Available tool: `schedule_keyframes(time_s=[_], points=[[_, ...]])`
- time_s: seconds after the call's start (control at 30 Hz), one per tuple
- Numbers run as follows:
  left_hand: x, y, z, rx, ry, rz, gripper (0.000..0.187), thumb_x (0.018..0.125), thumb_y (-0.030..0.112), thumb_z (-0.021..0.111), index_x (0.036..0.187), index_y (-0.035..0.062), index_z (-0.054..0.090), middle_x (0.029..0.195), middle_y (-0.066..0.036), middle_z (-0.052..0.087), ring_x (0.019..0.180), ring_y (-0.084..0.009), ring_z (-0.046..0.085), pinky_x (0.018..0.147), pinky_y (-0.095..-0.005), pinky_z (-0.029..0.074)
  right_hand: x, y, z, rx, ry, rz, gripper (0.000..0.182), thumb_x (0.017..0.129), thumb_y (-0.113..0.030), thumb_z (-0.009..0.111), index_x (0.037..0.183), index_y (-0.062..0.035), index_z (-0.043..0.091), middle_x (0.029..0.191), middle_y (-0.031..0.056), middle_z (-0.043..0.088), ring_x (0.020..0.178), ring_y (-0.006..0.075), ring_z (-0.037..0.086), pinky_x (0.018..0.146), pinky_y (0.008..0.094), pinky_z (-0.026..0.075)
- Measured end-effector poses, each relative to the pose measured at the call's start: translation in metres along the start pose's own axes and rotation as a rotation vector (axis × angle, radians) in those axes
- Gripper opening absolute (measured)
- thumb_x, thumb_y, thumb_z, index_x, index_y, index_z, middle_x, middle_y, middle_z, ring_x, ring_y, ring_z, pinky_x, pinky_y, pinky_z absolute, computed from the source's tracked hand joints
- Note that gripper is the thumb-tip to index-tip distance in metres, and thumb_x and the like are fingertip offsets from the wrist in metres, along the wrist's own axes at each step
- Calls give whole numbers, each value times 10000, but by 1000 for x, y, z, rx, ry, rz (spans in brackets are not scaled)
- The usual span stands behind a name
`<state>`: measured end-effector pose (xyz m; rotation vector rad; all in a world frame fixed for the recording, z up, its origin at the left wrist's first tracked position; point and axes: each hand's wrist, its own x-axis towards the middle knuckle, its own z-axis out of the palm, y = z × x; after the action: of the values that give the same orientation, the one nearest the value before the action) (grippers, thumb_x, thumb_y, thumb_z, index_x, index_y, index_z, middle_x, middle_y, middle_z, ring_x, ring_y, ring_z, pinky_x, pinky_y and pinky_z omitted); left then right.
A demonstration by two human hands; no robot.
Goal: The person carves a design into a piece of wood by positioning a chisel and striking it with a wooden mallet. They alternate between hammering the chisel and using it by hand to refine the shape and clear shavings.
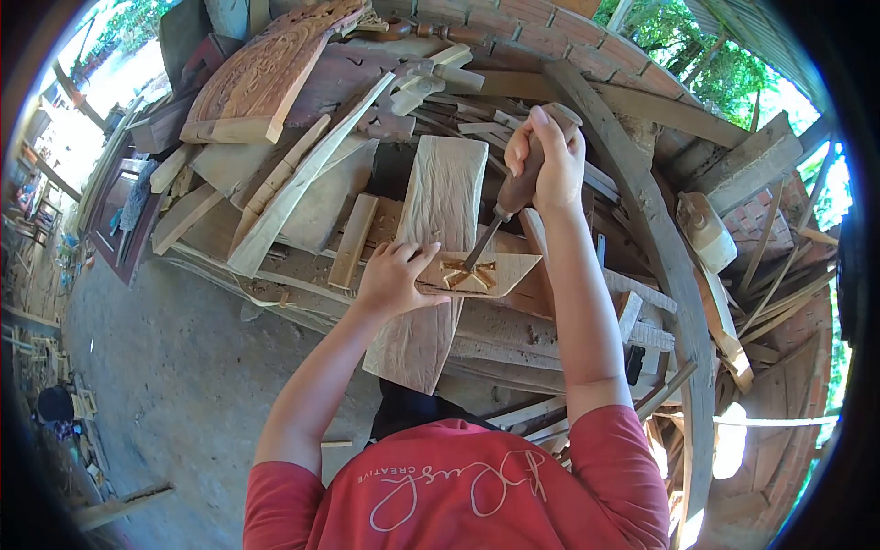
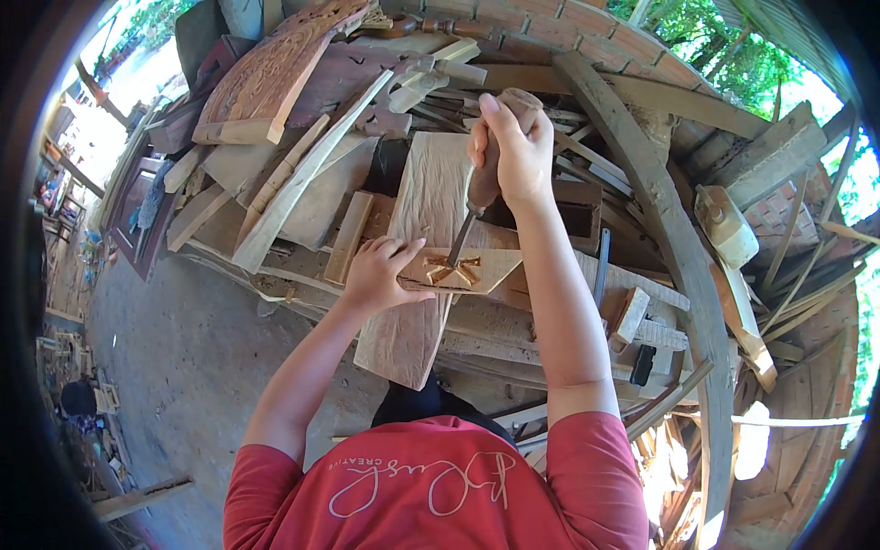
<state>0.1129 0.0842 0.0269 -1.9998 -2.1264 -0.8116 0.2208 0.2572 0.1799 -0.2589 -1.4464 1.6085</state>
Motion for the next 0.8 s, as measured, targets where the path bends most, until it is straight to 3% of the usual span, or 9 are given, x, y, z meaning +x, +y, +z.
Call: schedule_keyframes(time_s=[0.1,0.23,0.4,0.5,0.63,0.67,0.8], points=[[2,0,-2,-26,-29,-19,770,517,514,751,1127,83,562,905,-76,563,883,-232,541,806,-364,434,-5,2,-13,21,-78,-99,240,823,-190,572,679,-54,436,539,63,500,420,134,455,419,259,366],[2,-1,-2,-42,-45,-22,779,520,514,752,1143,88,559,911,-73,557,894,-230,537,824,-361,422,-5,-5,-26,85,-20,-128,186,815,-151,580,785,-35,438,600,117,540,472,168,500,467,279,410],[1,1,-3,-37,-31,-14,795,506,509,762,1150,91,557,905,-71,555,895,-222,535,823,-358,419,-12,-12,-19,34,-93,-144,212,798,-169,611,827,-8,476,700,131,586,571,175,553,550,295,461],[2,2,-3,-43,-45,-27,796,501,508,765,1148,92,559,897,-72,554,886,-220,536,817,-359,420,-25,-18,-11,-14,-142,-88,246,807,-251,586,877,-43,475,650,108,525,571,195,515,549,310,416],[1,1,0,-33,0,-6,782,503,512,763,1134,93,570,880,-75,552,859,-224,543,800,-359,429,-43,-22,-1,3,-119,-139,167,811,-153,557,810,-20,456,588,78,475,470,156,453,448,268,373],[0,1,0,-33,0,-4,782,503,512,763,1134,93,570,880,-75,552,859,-224,543,800,-359,429,-46,-23,4,42,-78,-159,137,784,-70,597,761,-23,470,562,38,498,444,103,468,430,225,372],[0,4,1,-5,-29,-63,768,509,522,757,1129,107,576,880,-80,554,858,-238,548,777,-359,442,-66,-18,13,-94,-46,-218,133,701,-33,628,756,-27,507,626,0,530,548,47,492,494,197,397]])
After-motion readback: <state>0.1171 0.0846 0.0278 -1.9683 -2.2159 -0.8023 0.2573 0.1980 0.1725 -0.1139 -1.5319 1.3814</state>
